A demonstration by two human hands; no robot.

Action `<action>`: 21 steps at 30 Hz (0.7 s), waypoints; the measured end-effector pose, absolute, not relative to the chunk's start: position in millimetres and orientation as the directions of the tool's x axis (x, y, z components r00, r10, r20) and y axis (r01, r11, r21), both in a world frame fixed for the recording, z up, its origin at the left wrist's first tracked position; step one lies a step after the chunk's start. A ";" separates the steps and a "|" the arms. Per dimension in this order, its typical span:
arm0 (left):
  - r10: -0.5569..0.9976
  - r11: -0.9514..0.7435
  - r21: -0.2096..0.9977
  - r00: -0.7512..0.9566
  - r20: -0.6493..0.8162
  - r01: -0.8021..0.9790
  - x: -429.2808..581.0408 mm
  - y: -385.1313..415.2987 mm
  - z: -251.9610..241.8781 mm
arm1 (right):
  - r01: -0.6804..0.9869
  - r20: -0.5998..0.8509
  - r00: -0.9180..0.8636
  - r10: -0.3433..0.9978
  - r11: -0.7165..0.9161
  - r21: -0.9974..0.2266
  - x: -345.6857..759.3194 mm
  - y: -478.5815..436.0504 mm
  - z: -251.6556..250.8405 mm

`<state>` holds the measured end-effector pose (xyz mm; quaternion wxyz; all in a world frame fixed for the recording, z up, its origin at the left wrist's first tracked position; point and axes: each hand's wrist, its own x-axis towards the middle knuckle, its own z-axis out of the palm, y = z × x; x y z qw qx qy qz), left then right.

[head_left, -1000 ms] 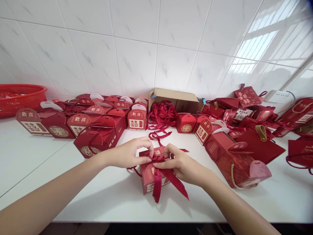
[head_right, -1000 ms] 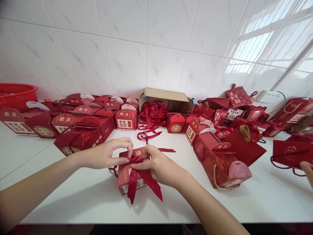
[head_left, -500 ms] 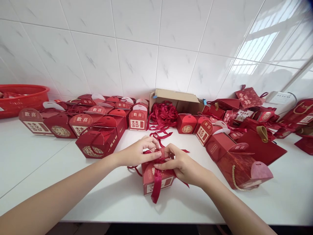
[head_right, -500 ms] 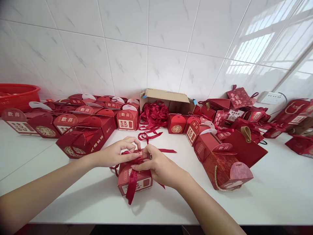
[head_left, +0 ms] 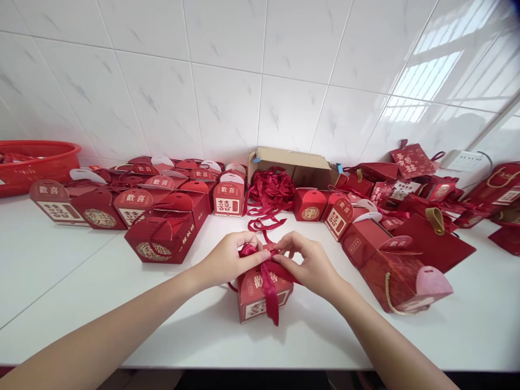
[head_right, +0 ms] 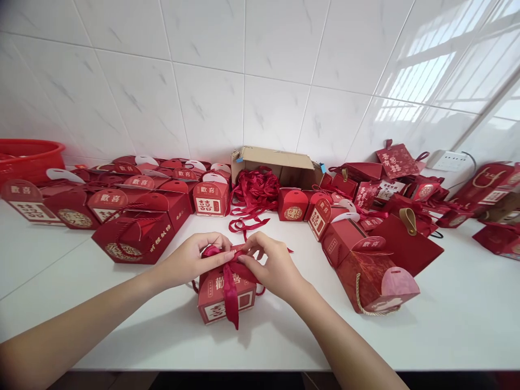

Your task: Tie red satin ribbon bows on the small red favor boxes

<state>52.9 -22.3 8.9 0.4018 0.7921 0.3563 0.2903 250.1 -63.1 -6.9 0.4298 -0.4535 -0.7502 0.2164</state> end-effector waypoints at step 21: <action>0.846 -0.381 0.843 0.512 0.152 0.379 60.8 -26.7 9.2 | 0.277 0.397 -0.097 0.913 0.408 -0.870 262.0 -57.2 -13.2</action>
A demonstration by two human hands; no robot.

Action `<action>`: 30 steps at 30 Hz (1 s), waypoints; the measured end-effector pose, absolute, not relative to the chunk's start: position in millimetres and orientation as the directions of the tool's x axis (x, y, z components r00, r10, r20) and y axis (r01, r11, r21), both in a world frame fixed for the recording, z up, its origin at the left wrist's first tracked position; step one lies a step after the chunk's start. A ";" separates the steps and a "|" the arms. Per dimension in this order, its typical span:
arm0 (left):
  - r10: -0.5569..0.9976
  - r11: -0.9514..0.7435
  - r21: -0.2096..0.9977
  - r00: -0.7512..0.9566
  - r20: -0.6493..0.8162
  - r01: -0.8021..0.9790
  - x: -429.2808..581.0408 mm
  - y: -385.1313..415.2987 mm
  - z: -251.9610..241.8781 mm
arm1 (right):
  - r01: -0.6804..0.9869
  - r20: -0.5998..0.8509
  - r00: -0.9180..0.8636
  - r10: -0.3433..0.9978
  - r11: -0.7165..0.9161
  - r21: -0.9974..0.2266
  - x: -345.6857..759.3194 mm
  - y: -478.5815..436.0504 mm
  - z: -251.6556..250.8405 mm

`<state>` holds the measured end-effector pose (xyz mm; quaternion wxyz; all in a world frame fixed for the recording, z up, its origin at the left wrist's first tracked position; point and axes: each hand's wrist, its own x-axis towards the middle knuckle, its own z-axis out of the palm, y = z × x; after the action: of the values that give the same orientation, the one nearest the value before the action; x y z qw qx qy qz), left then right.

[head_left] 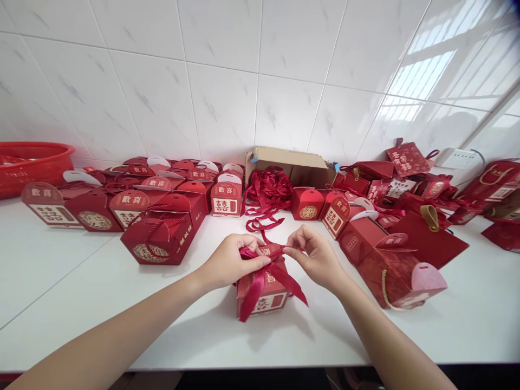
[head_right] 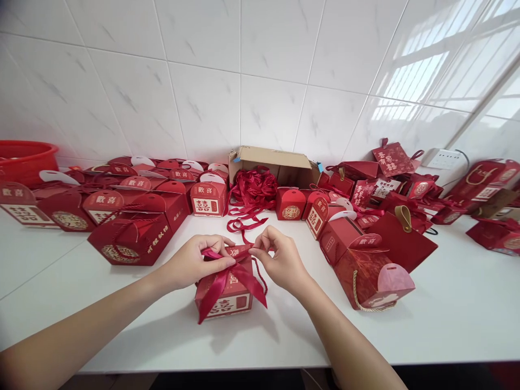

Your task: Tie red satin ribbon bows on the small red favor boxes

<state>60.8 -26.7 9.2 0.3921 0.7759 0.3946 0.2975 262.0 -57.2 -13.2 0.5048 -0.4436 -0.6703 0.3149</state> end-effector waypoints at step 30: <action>0.832 -0.295 0.926 0.540 0.128 0.234 61.2 -18.9 -1.6 | 0.329 0.517 -0.057 0.854 0.505 -0.798 261.0 -63.3 -23.2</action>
<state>61.2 -18.9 -1.6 0.4719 0.7398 0.3603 0.3166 261.0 -63.3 -23.2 0.5336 -0.4325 -0.6839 0.2462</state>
